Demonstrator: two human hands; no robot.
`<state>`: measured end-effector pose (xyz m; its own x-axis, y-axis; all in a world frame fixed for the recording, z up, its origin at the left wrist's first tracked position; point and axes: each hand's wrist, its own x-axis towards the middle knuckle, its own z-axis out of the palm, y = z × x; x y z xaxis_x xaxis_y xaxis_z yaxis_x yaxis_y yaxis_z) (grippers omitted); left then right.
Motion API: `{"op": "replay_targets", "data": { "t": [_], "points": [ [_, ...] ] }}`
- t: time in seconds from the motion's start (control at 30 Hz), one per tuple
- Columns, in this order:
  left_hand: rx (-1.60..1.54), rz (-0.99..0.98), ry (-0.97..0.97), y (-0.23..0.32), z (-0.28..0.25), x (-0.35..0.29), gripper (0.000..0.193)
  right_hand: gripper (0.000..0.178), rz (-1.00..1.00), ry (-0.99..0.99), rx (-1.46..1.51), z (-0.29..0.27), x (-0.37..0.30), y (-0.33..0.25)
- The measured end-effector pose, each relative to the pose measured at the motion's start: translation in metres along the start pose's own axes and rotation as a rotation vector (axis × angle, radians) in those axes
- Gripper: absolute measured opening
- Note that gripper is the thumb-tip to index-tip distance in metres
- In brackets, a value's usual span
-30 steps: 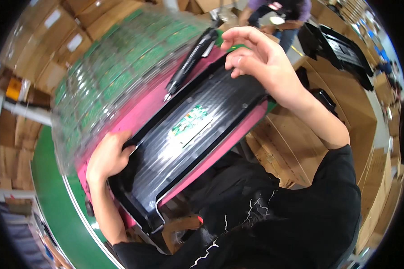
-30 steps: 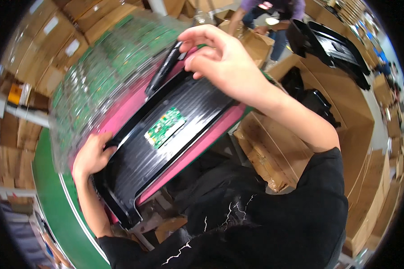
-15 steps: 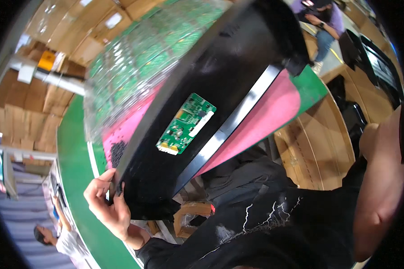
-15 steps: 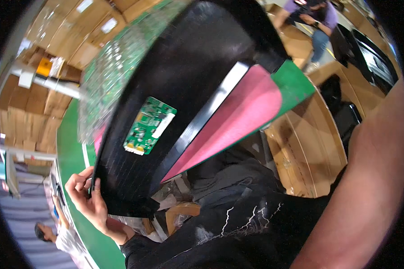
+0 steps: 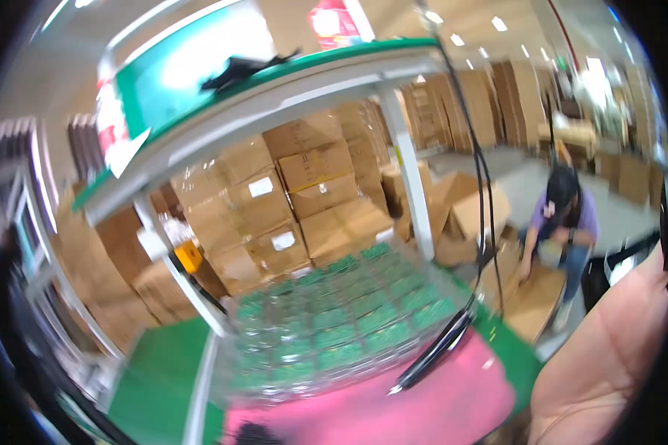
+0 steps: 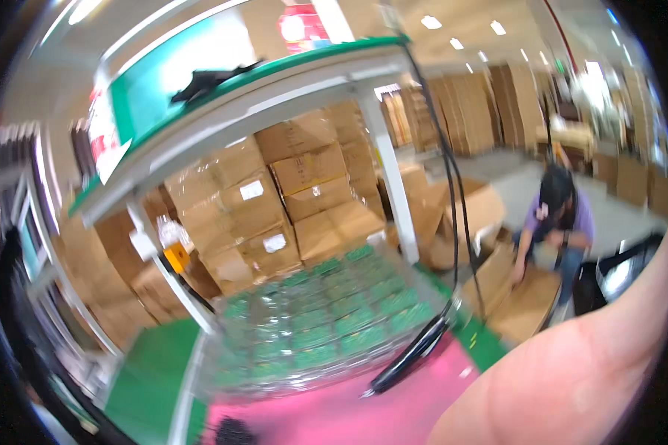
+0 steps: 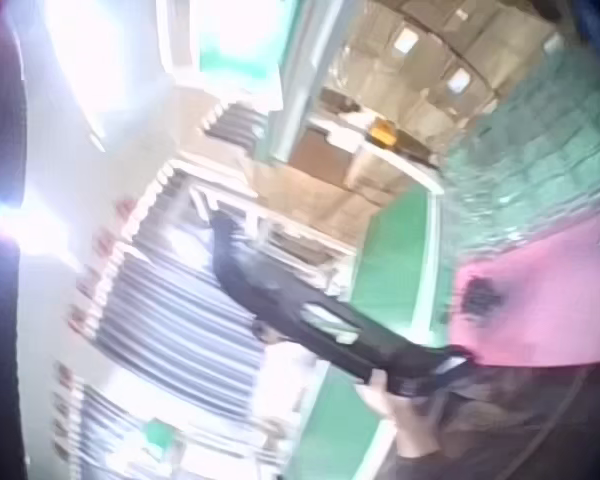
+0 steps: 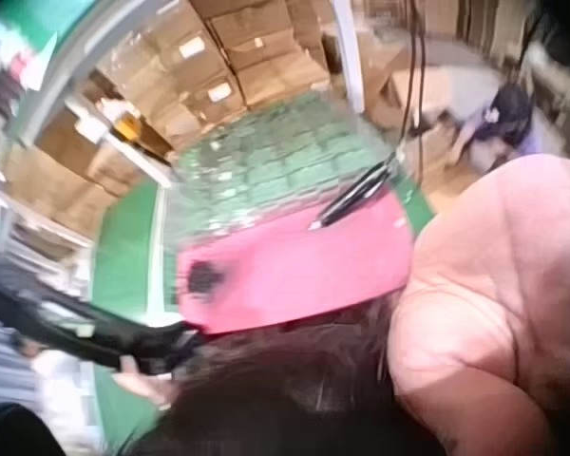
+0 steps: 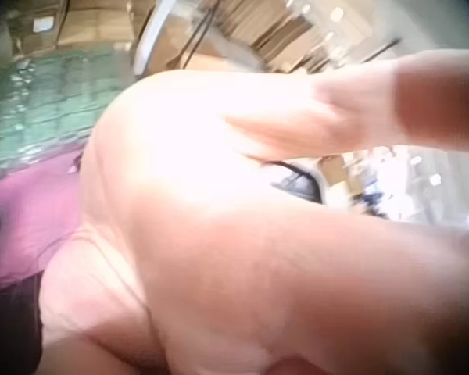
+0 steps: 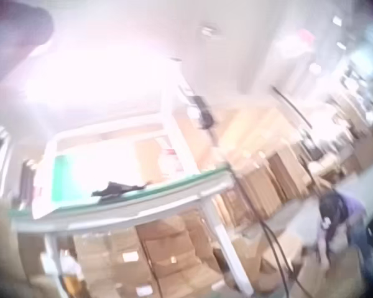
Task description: Assembling a circuit board into a plastic housing component using an electric screwdriver.
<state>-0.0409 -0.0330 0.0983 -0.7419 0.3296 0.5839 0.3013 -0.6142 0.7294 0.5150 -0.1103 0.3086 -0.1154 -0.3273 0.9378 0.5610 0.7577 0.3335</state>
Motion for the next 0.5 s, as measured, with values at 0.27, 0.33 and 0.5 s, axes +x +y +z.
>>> {"op": "replay_targets", "data": {
  "t": [0.27, 0.33, 0.5],
  "points": [
    [0.007, -0.666, 0.256, 0.007, -0.085, -0.067, 0.034, 0.030, 0.434, -0.253, 0.148, 0.061, -0.080, -0.024],
    [-0.072, -0.612, 0.292, -0.047, -0.120, -0.048, 0.024, 0.030, 0.501, -0.213, 0.155, 0.060, -0.102, -0.031],
    [-0.279, -0.754, 0.024, -0.087, -0.164, -0.013, 0.040, 0.030, 0.729, -0.282, 0.177, 0.073, -0.089, -0.075]
  ]
}}
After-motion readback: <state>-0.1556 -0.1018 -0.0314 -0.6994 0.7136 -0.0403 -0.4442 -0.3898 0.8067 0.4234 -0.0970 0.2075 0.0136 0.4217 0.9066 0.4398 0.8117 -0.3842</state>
